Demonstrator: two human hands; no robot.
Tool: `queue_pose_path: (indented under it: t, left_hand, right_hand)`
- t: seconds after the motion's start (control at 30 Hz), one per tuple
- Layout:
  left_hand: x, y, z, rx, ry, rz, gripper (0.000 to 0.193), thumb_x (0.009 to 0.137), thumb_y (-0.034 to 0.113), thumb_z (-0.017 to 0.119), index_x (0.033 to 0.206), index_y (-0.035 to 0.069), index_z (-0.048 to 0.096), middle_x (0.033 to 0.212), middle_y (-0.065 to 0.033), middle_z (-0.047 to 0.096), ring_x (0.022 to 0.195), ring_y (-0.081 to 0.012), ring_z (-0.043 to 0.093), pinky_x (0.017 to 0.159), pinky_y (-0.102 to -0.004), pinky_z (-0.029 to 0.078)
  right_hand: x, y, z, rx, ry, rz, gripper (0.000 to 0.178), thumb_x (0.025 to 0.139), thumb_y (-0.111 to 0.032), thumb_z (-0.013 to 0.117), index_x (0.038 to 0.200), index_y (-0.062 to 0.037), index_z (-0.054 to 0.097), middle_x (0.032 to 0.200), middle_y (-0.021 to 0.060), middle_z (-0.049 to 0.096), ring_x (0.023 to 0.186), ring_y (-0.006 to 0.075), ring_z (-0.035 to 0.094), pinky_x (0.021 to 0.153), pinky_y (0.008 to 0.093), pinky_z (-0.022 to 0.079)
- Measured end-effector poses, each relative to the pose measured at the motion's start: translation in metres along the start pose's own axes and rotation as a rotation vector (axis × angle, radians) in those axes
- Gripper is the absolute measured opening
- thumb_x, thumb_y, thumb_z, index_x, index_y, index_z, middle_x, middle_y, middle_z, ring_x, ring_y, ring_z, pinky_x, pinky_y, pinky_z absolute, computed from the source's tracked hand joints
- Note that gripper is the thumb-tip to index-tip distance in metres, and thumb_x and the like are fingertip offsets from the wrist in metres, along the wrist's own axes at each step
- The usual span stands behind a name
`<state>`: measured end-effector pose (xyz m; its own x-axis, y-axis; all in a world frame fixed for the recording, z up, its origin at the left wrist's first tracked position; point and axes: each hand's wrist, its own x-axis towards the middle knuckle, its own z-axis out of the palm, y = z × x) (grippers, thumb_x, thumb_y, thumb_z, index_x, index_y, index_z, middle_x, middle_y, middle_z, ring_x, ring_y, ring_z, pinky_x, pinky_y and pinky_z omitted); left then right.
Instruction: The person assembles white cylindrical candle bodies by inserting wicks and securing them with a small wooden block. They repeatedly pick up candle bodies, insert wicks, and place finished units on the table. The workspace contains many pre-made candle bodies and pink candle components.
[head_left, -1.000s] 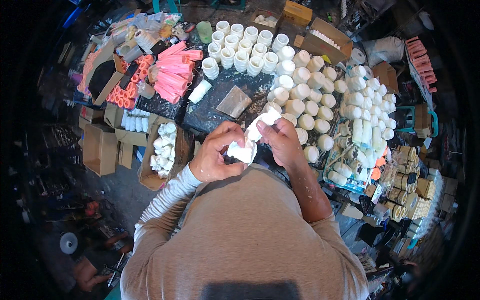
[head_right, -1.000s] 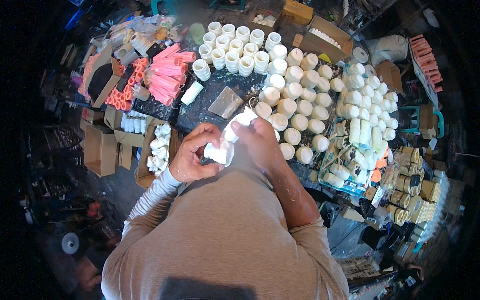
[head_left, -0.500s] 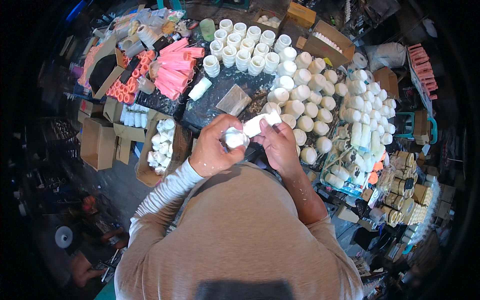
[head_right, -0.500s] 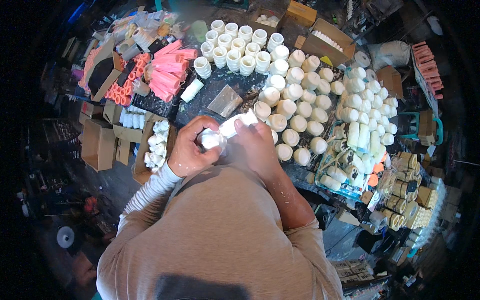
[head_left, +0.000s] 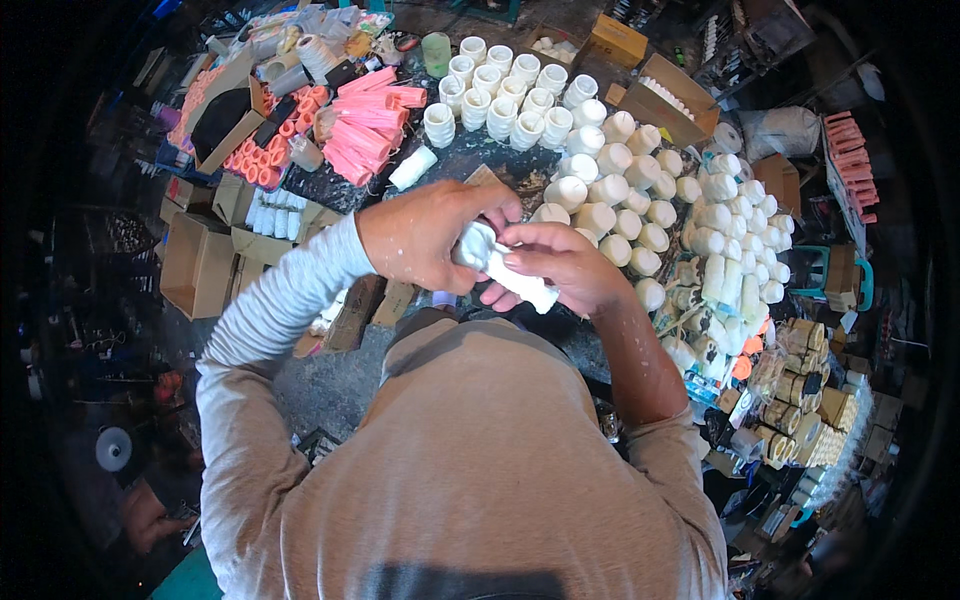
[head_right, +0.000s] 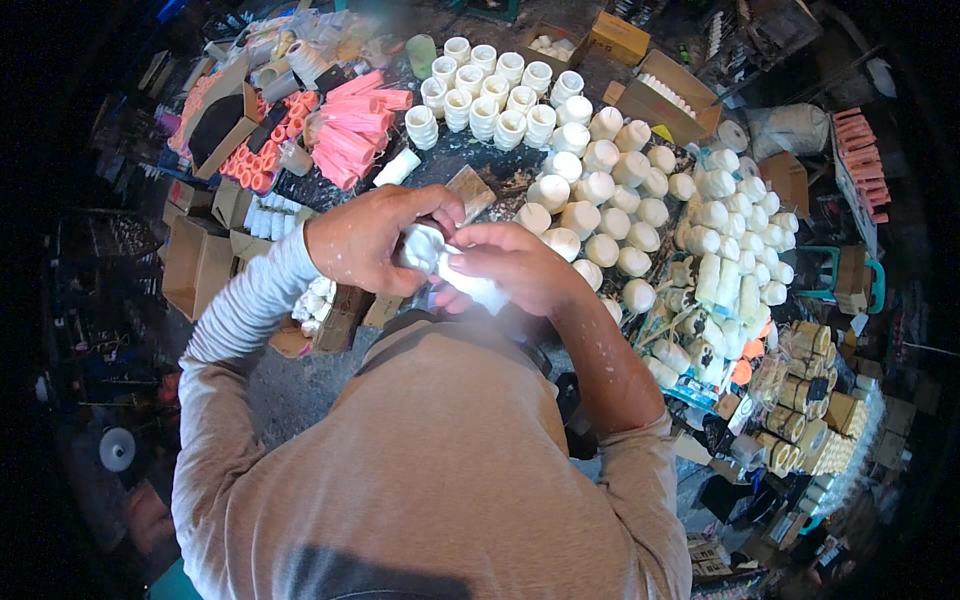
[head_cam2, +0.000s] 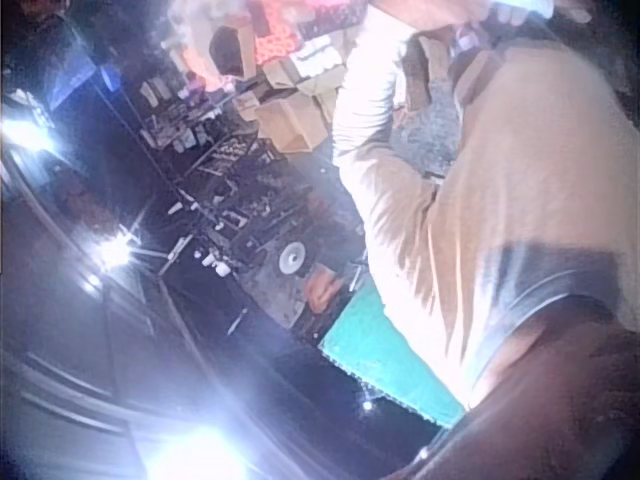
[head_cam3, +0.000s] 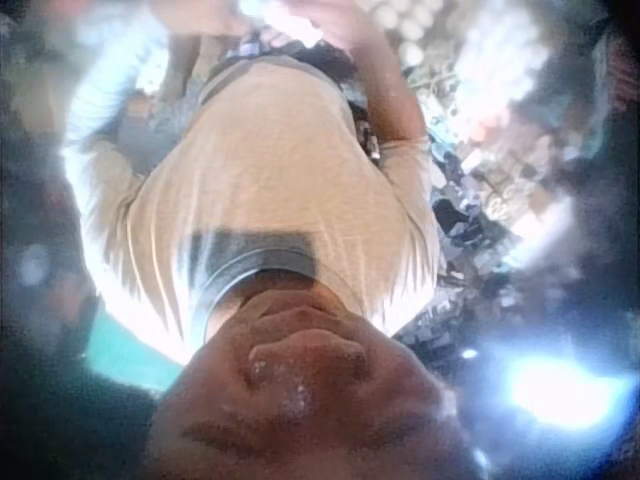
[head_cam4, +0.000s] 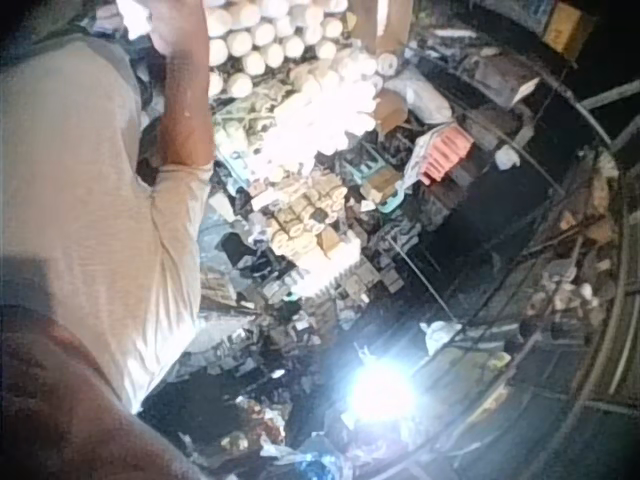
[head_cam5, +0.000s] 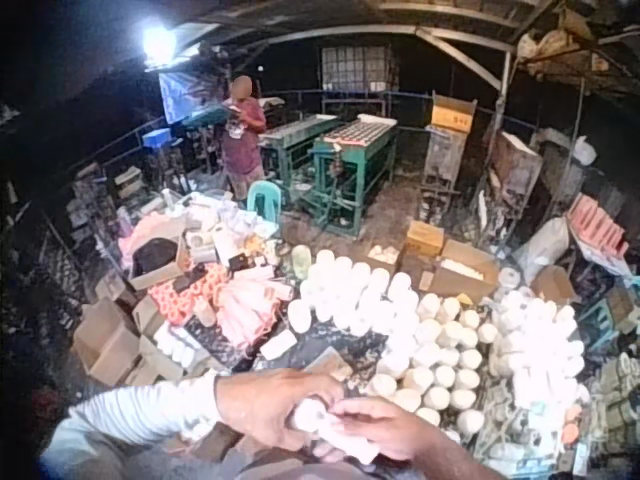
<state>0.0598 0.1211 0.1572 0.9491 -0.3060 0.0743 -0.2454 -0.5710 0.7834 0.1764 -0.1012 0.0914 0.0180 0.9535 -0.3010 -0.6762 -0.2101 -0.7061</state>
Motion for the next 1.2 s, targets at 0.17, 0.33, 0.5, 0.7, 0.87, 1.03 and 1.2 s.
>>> queue_pose_path:
  t: [0.17, 0.33, 0.5, 0.7, 0.87, 1.03, 1.2]
  left_hand:
    - [0.004, -0.007, -0.029, -0.296, -0.016, -0.176, 0.051, 0.075, 0.004, 0.075, 0.124, 0.000, 0.063, 0.118, -0.0103, 0.067, 0.107, -0.0206, 0.067, 0.092, -0.0347, 0.054]
    - [-0.004, -0.021, -0.032, -0.277, 0.125, 0.036, 0.049, 0.082, 0.003, 0.071, 0.130, -0.002, 0.064, 0.126, -0.0134, 0.065, 0.118, -0.0230, 0.063, 0.101, -0.0363, 0.051]
    - [-0.009, -0.008, 0.022, 0.216, 0.749, 0.054, 0.047, 0.085, 0.010, 0.074, 0.130, -0.001, 0.064, 0.131, -0.0237, 0.062, 0.122, -0.0392, 0.063, 0.105, -0.0421, 0.050]
    - [-0.010, -0.008, 0.064, 0.012, 0.928, -0.019, 0.044, 0.084, 0.013, 0.083, 0.121, -0.002, 0.066, 0.124, -0.0233, 0.068, 0.108, -0.0351, 0.071, 0.088, -0.0387, 0.057]
    - [-0.015, -0.005, 0.060, 0.137, 0.963, -0.126, 0.024, 0.097, 0.010, 0.069, 0.116, -0.003, 0.067, 0.099, -0.0190, 0.072, 0.079, -0.0294, 0.072, 0.071, -0.0367, 0.056]
    - [-0.010, -0.003, 0.064, 0.157, 0.986, -0.158, 0.022, 0.099, 0.013, 0.068, 0.113, -0.004, 0.066, 0.100, -0.0182, 0.070, 0.079, -0.0296, 0.069, 0.070, -0.0365, 0.055]
    - [-0.004, -0.014, 0.062, 0.119, 1.032, -0.090, 0.021, 0.098, 0.014, 0.069, 0.110, -0.003, 0.065, 0.102, -0.0172, 0.068, 0.083, -0.0262, 0.067, 0.073, -0.0355, 0.054]
  right_hand:
    - [0.002, -0.021, 0.019, -0.143, 0.071, -0.068, 0.026, 0.105, -0.016, 0.061, 0.124, 0.0016, 0.065, 0.110, 0.0071, 0.073, 0.083, 0.0099, 0.069, 0.063, 0.0243, 0.054]
    - [0.000, -0.024, 0.037, -0.084, 0.140, -0.130, 0.029, 0.105, -0.015, 0.060, 0.128, 0.0025, 0.064, 0.108, 0.0071, 0.072, 0.080, 0.0094, 0.066, 0.062, 0.0243, 0.053]
    - [0.004, -0.012, 0.046, -0.018, 0.255, -0.323, 0.028, 0.106, -0.014, 0.057, 0.127, 0.0038, 0.062, 0.105, 0.0072, 0.070, 0.077, 0.0113, 0.066, 0.062, 0.0245, 0.053]
    - [0.007, 0.002, 0.050, -0.047, 0.281, -0.265, 0.027, 0.108, -0.013, 0.056, 0.130, 0.0037, 0.060, 0.104, 0.0104, 0.069, 0.078, 0.0151, 0.067, 0.058, 0.0268, 0.051]
    - [0.011, 0.004, 0.054, -0.054, 0.257, -0.229, 0.028, 0.107, -0.012, 0.057, 0.129, 0.0058, 0.060, 0.104, 0.0116, 0.070, 0.078, 0.0164, 0.068, 0.058, 0.0277, 0.053]
    - [0.014, 0.001, 0.056, 0.005, 0.301, -0.202, 0.030, 0.106, -0.010, 0.060, 0.129, 0.0088, 0.059, 0.101, 0.0144, 0.070, 0.078, 0.0210, 0.072, 0.062, 0.0319, 0.059]
    - [0.013, -0.001, 0.058, 0.003, 0.355, -0.212, 0.030, 0.105, -0.010, 0.061, 0.128, 0.0089, 0.060, 0.101, 0.0162, 0.071, 0.078, 0.0227, 0.073, 0.065, 0.0334, 0.062]
